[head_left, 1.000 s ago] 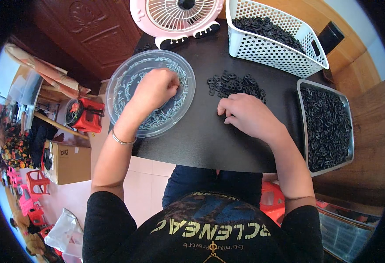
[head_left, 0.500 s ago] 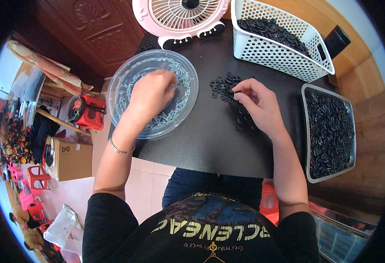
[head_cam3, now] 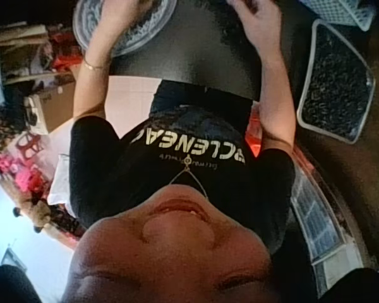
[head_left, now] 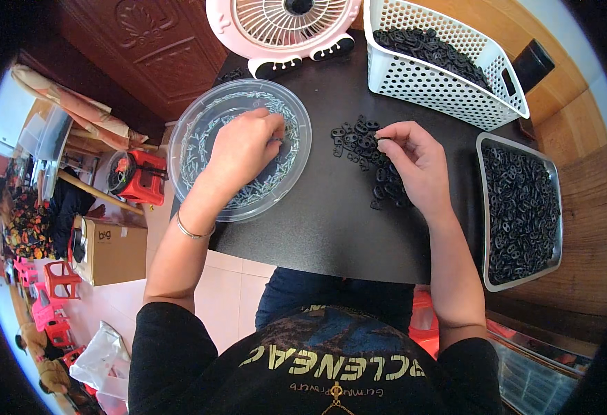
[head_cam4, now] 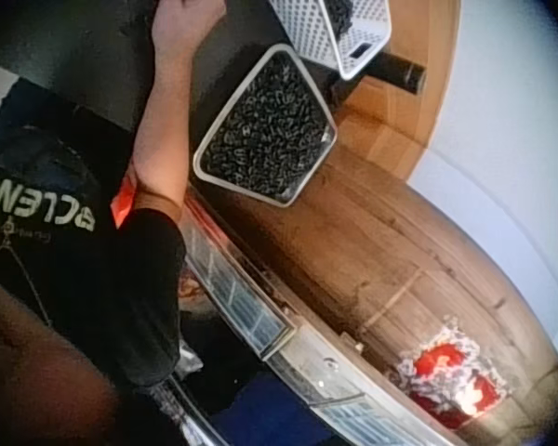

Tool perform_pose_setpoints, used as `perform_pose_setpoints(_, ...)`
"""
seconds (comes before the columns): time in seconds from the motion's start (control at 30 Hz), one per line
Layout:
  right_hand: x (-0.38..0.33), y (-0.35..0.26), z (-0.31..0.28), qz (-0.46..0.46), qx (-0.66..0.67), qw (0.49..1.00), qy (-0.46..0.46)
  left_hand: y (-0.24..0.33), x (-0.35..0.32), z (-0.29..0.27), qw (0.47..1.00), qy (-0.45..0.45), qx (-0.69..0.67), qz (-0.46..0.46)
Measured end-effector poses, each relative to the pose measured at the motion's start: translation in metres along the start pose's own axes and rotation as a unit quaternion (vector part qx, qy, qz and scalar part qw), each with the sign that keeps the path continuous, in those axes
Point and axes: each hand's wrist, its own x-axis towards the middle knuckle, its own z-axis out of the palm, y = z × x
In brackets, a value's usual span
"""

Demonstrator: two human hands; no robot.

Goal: The person sits at a table and repeatedly picks up small black plastic components and silver screws. They insert the screws into the plastic parts by hand and place the assembled units into a clear plastic container.

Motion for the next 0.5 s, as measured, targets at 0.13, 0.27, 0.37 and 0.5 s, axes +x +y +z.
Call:
perform_pose_setpoints(0.13,0.0001,-0.0013,0.0003,-0.002,0.002,1.000,0.005,0.0005,-0.0004,0.0018,1.000,0.012,-0.004,0.004)
perform_pose_setpoints(0.27,0.0005,-0.0003,0.0002,-0.007,0.005,1.000,0.011,-0.0030,0.0005,0.0061,1.000,0.005,-0.010,0.004)
perform_pose_setpoints(0.37,0.0006,0.0006,0.0001,-0.002,0.005,1.000,0.014,-0.0044,0.0000,0.0063,1.000,-0.003,-0.009,0.000)
perform_pose_setpoints(0.5,0.0001,0.0009,-0.0003,0.005,0.002,1.000,0.012,-0.0053,-0.0003,0.0044,1.000,-0.023,0.008,-0.010)
